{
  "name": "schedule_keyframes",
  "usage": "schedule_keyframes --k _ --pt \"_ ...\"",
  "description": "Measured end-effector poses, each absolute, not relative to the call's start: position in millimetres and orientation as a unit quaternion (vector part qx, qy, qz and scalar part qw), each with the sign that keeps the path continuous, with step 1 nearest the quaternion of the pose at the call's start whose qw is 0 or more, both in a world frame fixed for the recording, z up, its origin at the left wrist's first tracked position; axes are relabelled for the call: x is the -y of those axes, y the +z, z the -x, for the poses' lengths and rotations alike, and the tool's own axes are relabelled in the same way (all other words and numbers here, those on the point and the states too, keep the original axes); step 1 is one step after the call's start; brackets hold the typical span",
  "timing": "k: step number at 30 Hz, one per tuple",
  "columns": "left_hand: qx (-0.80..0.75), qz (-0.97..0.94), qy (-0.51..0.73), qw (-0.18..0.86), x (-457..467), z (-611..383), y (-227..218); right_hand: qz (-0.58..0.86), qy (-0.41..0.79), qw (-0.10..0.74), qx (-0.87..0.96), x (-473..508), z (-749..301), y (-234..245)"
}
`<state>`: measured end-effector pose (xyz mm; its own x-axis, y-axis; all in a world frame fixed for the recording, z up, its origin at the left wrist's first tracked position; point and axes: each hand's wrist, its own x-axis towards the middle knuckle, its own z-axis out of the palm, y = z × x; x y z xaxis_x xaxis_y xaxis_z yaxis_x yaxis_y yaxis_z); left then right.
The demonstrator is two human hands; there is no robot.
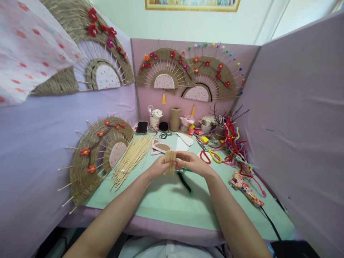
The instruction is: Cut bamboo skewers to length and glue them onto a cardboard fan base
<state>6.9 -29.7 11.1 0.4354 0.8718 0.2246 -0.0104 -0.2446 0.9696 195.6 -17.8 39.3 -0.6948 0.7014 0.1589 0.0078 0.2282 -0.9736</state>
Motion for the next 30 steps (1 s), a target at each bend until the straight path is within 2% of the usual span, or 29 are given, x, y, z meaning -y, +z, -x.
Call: schedule_keyframes --k 3,6,11,15,18,25,30 --pt "-0.328 -0.659 0.431 0.522 28.9 -6.8 8.3 0.287 0.528 0.324 0.731 20.6 -203.6 29.8" --pt "-0.332 -0.638 0.443 0.535 29.3 -7.5 3.9 0.383 0.414 0.316 0.763 25.5 -211.3 21.3" --pt "-0.314 -0.579 0.466 0.591 32.1 -11.0 -1.3 0.520 0.243 0.195 0.795 40.5 -219.9 10.6" --pt "-0.314 -0.576 0.472 0.589 33.4 -12.9 -0.5 0.604 0.206 0.080 0.765 52.5 -215.3 5.1" --pt "-0.317 -0.571 0.475 0.589 33.3 -13.7 -0.2 0.615 0.197 0.036 0.762 58.1 -207.9 2.4" --pt "-0.298 -0.564 0.476 0.606 32.3 -15.5 -3.5 0.642 0.127 0.066 0.753 64.8 -200.6 2.1" --pt "-0.295 -0.563 0.475 0.609 30.9 -15.1 -5.2 0.646 0.147 0.130 0.737 66.1 -219.6 11.9"
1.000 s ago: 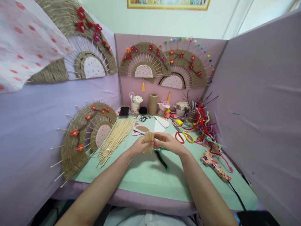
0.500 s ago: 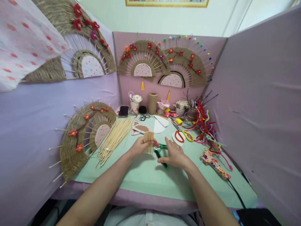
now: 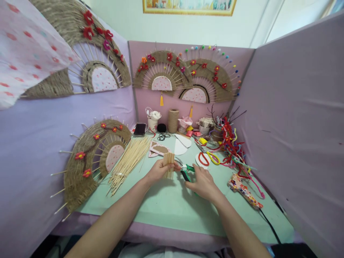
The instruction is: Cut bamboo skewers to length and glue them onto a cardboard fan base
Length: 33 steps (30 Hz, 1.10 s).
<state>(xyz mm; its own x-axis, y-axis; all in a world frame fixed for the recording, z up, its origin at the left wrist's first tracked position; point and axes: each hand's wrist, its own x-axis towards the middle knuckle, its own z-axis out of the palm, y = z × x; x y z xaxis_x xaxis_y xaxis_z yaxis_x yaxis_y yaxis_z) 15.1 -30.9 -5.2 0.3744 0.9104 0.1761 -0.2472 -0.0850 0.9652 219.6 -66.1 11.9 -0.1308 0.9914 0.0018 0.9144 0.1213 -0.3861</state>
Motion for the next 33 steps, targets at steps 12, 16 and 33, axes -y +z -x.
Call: schedule_keyframes --k 12,16,33 --pt "-0.307 -0.532 0.486 0.622 32.5 -18.2 -1.6 0.466 0.183 0.214 0.839 72.6 -269.4 94.2" --pt "-0.306 -0.533 0.484 0.623 33.5 -18.4 -0.1 0.458 0.119 0.176 0.863 70.1 -269.8 97.9" --pt "-0.301 -0.542 0.471 0.628 34.9 -17.5 1.8 0.440 0.074 0.122 0.887 69.6 -254.8 112.0"
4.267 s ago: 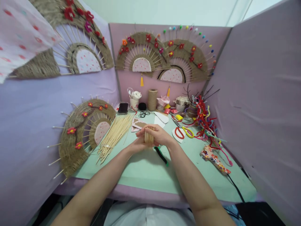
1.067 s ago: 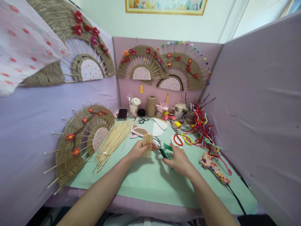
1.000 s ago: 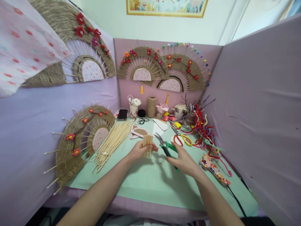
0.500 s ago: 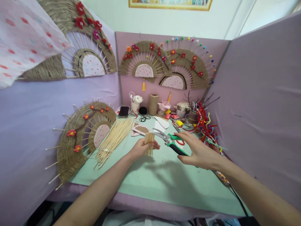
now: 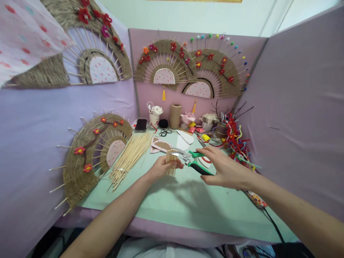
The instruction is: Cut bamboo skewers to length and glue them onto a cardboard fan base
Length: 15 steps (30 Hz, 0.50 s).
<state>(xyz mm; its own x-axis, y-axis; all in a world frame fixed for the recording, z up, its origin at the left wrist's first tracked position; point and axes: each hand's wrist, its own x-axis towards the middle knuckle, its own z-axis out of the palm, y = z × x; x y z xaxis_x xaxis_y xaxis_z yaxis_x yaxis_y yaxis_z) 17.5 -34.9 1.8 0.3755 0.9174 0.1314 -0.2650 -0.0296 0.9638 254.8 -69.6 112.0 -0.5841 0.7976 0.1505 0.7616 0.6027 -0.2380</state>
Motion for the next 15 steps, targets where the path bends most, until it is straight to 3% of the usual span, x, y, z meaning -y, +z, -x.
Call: schedule_keyframes --k 15 --pt "-0.291 -0.579 0.433 0.626 30.8 -11.9 0.9 0.383 0.089 0.054 0.918 53.1 -250.0 130.9"
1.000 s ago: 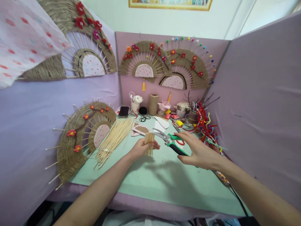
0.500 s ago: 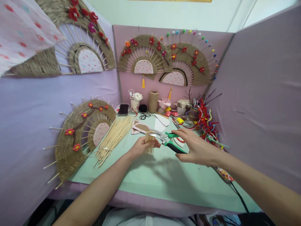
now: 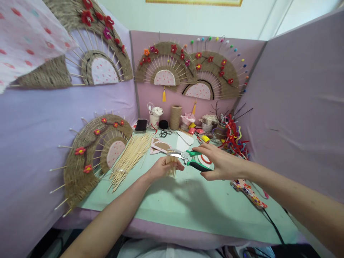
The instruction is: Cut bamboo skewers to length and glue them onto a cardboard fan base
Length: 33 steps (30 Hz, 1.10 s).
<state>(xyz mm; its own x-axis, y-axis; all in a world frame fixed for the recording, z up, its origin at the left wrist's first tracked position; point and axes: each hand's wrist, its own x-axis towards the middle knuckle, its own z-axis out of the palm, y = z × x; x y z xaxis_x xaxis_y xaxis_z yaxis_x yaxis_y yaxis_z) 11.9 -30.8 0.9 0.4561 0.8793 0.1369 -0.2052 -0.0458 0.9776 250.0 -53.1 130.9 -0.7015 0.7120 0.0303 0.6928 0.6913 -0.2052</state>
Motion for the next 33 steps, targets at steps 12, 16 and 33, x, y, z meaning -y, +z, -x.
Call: schedule_keyframes --k 12,16,33 --pt "-0.289 -0.606 0.402 0.622 27.2 -11.0 4.7 0.376 0.085 0.019 0.922 44.7 -253.1 135.9" --pt "-0.275 -0.592 0.411 0.636 25.1 -12.6 -0.6 0.377 0.072 0.011 0.923 46.2 -254.2 137.8" --pt "-0.288 -0.613 0.399 0.618 30.5 -13.9 7.3 0.373 -0.065 -0.050 0.924 48.9 -239.6 137.3"
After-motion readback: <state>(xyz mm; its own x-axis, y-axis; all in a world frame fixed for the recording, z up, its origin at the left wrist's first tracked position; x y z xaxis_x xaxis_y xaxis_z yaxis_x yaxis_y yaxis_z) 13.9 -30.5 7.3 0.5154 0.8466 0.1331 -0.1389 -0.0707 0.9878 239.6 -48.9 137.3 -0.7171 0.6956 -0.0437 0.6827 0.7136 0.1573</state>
